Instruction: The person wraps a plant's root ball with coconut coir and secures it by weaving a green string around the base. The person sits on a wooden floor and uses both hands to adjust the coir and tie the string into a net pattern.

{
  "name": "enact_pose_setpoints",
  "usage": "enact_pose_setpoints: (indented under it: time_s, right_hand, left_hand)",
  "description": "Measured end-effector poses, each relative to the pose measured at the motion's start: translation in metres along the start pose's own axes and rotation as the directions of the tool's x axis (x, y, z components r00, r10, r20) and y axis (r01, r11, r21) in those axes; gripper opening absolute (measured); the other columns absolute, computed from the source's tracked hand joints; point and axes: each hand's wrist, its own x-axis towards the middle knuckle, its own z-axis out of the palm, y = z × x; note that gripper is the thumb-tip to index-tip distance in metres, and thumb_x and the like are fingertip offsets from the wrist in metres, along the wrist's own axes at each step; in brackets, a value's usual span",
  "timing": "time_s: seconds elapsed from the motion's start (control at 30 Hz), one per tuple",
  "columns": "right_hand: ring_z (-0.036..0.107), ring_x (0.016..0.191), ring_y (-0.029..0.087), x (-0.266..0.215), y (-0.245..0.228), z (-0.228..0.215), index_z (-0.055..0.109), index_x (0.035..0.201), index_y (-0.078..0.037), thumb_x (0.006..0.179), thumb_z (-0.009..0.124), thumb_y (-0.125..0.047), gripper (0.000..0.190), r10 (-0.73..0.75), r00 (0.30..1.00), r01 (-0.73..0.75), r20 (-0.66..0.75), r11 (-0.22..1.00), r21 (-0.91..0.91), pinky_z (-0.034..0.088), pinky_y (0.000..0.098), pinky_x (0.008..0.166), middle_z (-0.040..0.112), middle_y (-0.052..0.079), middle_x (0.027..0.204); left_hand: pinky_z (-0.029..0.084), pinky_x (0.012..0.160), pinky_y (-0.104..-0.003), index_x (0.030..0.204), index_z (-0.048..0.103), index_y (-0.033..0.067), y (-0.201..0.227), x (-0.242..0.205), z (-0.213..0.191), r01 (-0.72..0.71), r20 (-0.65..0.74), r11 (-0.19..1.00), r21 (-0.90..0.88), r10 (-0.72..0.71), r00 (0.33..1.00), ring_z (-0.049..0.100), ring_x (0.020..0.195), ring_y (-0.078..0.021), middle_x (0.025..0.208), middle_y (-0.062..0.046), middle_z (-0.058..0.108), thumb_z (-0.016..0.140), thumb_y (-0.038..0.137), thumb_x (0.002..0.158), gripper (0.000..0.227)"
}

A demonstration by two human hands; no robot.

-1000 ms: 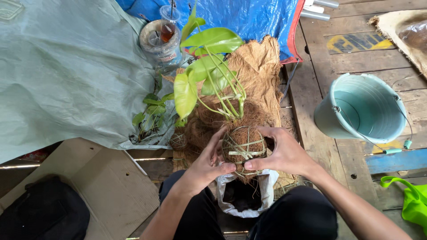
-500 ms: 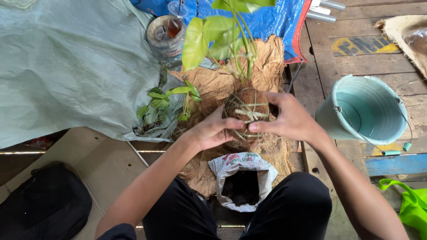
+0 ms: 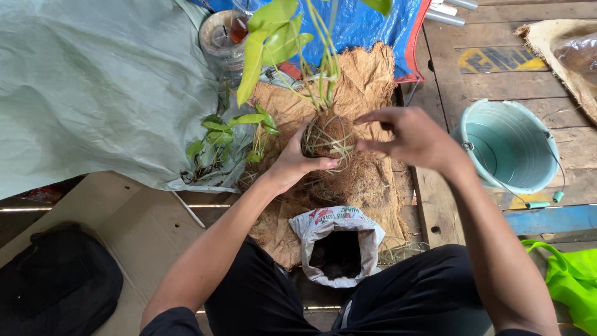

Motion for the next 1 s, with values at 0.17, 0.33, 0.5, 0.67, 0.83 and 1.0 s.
enact_pose_setpoints:
  time_s: [0.17, 0.33, 0.5, 0.67, 0.83, 1.0]
  right_hand:
    - [0.062, 0.072, 0.007, -0.009, 0.015, -0.006, 0.076, 0.117, -0.006, 0.102, 0.066, -0.016, 0.020, -0.038, 0.977, 0.087, -0.210, 0.970, 0.227, 0.050, 0.0268, 0.063, 0.076, 0.004, 0.089]
    - [0.056, 0.067, 0.003, -0.026, 0.015, 0.001, 0.078, 0.113, -0.006, 0.100, 0.070, -0.013, 0.017, 0.069, 0.964, 0.007, -0.256, 0.959, 0.282, 0.046, 0.0242, 0.059, 0.074, 0.004, 0.082]
    - [0.054, 0.059, 0.006, -0.031, 0.004, 0.009, 0.078, 0.111, -0.006, 0.098, 0.073, -0.010, 0.015, 0.045, 0.932, 0.030, -0.360, 0.979, 0.200, 0.042, 0.0262, 0.052, 0.075, 0.005, 0.086]
    - [0.052, 0.052, 0.012, -0.031, -0.003, 0.026, 0.079, 0.112, -0.006, 0.095, 0.072, -0.005, 0.018, -0.119, 0.898, 0.133, -0.423, 0.991, 0.004, 0.040, 0.0294, 0.049, 0.075, 0.009, 0.089]
    - [0.061, 0.061, 0.022, -0.031, 0.000, 0.048, 0.076, 0.123, -0.007, 0.097, 0.071, -0.007, 0.027, -0.171, 0.906, 0.188, -0.386, 0.982, 0.007, 0.049, 0.0352, 0.061, 0.070, 0.014, 0.086]
    - [0.067, 0.069, 0.026, -0.032, 0.007, 0.062, 0.071, 0.130, -0.007, 0.097, 0.073, -0.012, 0.034, -0.162, 0.915, 0.193, -0.369, 0.980, 0.048, 0.054, 0.0368, 0.066, 0.071, 0.016, 0.093]
  left_hand:
    - [0.049, 0.110, -0.039, 0.153, 0.027, 0.0070, 0.001, 0.000, 0.006, 0.091, 0.026, 0.995, -0.036, -0.090, 0.996, 0.059, 0.124, -0.0199, 0.134, -0.008, 0.059, 0.092, 0.006, 0.065, 0.110]
    - [0.050, 0.111, -0.039, 0.156, 0.032, 0.0015, 0.003, 0.003, 0.016, 0.053, 0.048, 0.997, -0.059, -0.050, 0.998, 0.060, 0.123, -0.0209, 0.133, -0.011, 0.059, 0.090, 0.007, 0.070, 0.104]
    - [0.054, 0.106, -0.039, 0.152, 0.033, 0.0041, 0.005, 0.005, 0.024, 0.036, 0.009, 0.995, -0.090, -0.036, 0.999, 0.062, 0.120, -0.0216, 0.131, -0.012, 0.060, 0.089, 0.007, 0.071, 0.098]
    - [0.060, 0.095, -0.043, 0.142, 0.041, 0.0027, 0.006, 0.006, 0.029, -0.002, -0.105, 0.994, -0.109, -0.009, 0.994, 0.066, 0.115, -0.0261, 0.125, -0.015, 0.062, 0.087, 0.007, 0.075, 0.081]
    - [0.058, 0.093, -0.054, 0.137, 0.044, 0.0106, 0.007, 0.006, 0.032, 0.177, -0.210, 0.979, -0.105, -0.196, 0.958, 0.069, 0.113, -0.0248, 0.121, -0.011, 0.068, 0.083, 0.017, 0.076, 0.073]
    - [0.051, 0.096, -0.063, 0.136, 0.043, 0.0160, 0.004, 0.009, 0.042, 0.256, -0.290, 0.956, -0.145, -0.289, 0.913, 0.068, 0.115, -0.0223, 0.121, -0.006, 0.067, 0.083, 0.022, 0.077, 0.072]
